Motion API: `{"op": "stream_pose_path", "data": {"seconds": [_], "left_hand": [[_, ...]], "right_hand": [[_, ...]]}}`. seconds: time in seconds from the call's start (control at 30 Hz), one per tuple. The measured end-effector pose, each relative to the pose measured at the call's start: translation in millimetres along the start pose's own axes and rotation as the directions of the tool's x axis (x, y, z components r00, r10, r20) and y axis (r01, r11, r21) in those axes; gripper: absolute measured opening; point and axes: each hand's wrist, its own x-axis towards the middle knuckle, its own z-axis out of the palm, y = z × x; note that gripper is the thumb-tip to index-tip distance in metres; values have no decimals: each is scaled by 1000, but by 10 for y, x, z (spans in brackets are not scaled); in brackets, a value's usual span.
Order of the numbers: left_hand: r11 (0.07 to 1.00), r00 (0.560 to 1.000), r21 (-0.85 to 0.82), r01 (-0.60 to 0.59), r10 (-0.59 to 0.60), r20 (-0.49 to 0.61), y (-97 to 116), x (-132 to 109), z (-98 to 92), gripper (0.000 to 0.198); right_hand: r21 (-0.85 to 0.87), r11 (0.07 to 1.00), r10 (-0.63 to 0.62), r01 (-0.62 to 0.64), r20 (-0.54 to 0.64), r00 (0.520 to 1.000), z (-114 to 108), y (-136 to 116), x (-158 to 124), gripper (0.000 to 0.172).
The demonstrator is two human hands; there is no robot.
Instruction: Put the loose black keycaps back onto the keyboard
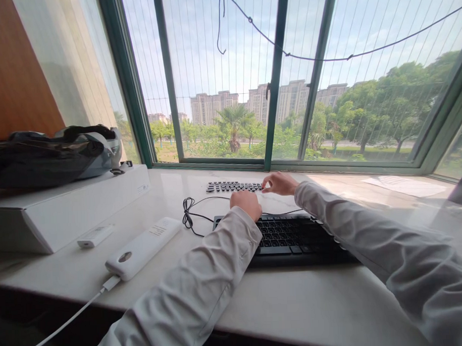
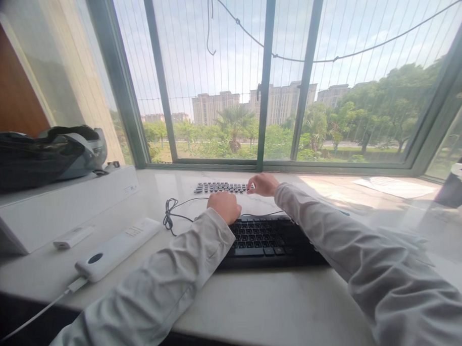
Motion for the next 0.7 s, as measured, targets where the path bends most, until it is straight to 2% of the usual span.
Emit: {"op": "stream_pose_path", "data": {"seconds": [0.07,0.13,0.17,0.27,0.33,0.47,0.7], "left_hand": [[1000,1000,-5,1,-1,11,1,0,-10,34],[1000,1000,-11,4,-4,6,6,-2,-16,35],[1000,1000,-12,4,-4,-1,10,-4,-17,36],[1000,1000,-14,0,-1,-20,30,-11,-23,36],[1000,1000,-16,-13,12,-26,46,-16,-27,37],[998,998,-20,-57,56,-42,73,-23,-21,39],[994,991,-28,-104,102,-90,90,-16,7,42]], "right_hand": [[54,998,-36,36,1,999,-109,12,-314,37],[250,959,-134,135,-24,991,-207,12,-656,39],[337,930,-149,147,-20,989,-248,5,-824,41],[510,857,-119,79,47,992,-331,-45,-1245,45],[569,822,-77,21,75,994,-344,-91,-1428,46],[616,787,-84,-20,140,987,-315,-174,-1584,43],[630,776,-109,-33,186,977,-284,-256,-1644,42]]}}
